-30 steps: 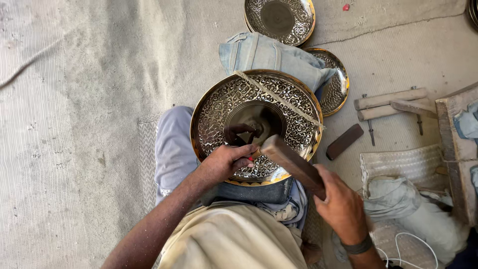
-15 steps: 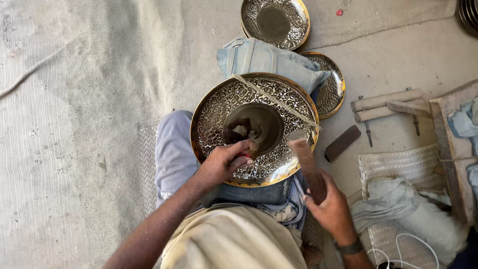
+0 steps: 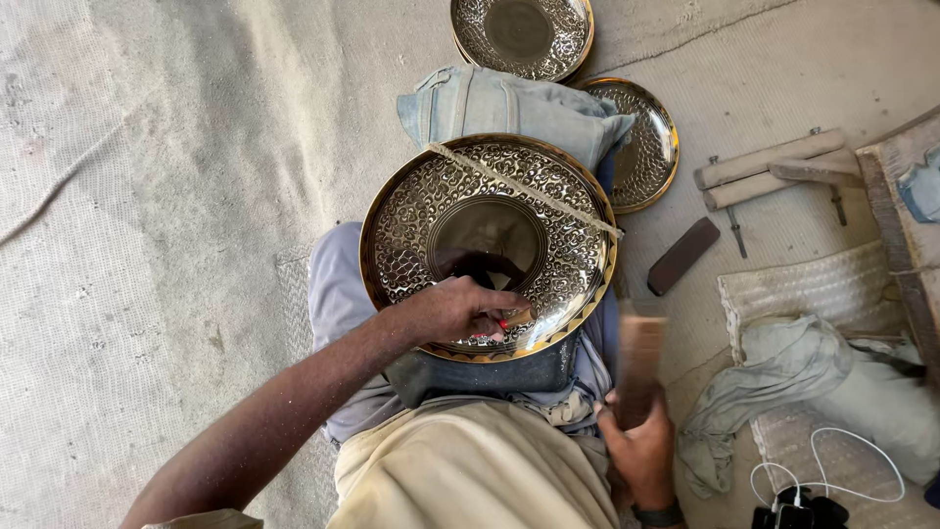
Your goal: The person sits on the floor and uses a hammer and chisel to emboss a decorative pattern into a large brass plate. They repeatedly strike the chisel against the plate's surface to create a textured design.
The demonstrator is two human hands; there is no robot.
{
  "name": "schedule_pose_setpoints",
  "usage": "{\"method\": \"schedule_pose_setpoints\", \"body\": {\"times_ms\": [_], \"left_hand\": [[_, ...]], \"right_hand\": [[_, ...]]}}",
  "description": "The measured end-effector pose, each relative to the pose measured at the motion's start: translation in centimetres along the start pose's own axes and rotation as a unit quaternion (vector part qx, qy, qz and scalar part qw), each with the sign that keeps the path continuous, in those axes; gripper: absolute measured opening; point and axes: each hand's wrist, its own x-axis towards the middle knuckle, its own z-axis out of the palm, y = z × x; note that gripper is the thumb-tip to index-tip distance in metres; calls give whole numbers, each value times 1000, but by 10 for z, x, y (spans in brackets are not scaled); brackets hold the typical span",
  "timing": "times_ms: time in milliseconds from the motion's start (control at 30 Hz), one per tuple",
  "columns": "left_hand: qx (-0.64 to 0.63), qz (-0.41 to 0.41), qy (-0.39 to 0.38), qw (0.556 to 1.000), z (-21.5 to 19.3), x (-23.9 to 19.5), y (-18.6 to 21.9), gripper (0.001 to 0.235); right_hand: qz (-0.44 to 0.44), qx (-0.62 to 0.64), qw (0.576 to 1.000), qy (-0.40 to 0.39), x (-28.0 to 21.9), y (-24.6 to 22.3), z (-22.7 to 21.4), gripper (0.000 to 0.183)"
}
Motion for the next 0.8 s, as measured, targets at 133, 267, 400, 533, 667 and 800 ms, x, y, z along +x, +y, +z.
{"method": "schedule_pose_setpoints", "body": {"times_ms": [133, 267, 400, 533, 667, 800], "left_hand": [[14, 2, 4, 1000, -3, 1, 5, 53], [19, -4, 1, 1000, -2, 2, 5, 54], [13, -12, -5, 1000, -2, 2, 3, 55], [10, -16, -5, 1000, -1, 1, -1, 55], [13, -17, -17, 1000, 3, 3, -8, 56], [4, 8, -3, 1000, 3, -3, -13, 53]], "right_hand": [[-72, -303, 948, -70, 13, -7, -11, 73], [-74, -114, 990, -26, 15, -13, -14, 56], [-50, -143, 988, -36, 13, -14, -12, 64], [-146, -276, 950, -14, 14, -14, -14, 76], [32, -171, 984, -36, 11, -6, -14, 66], [-15, -178, 983, -45, 14, 0, -13, 78]]}}
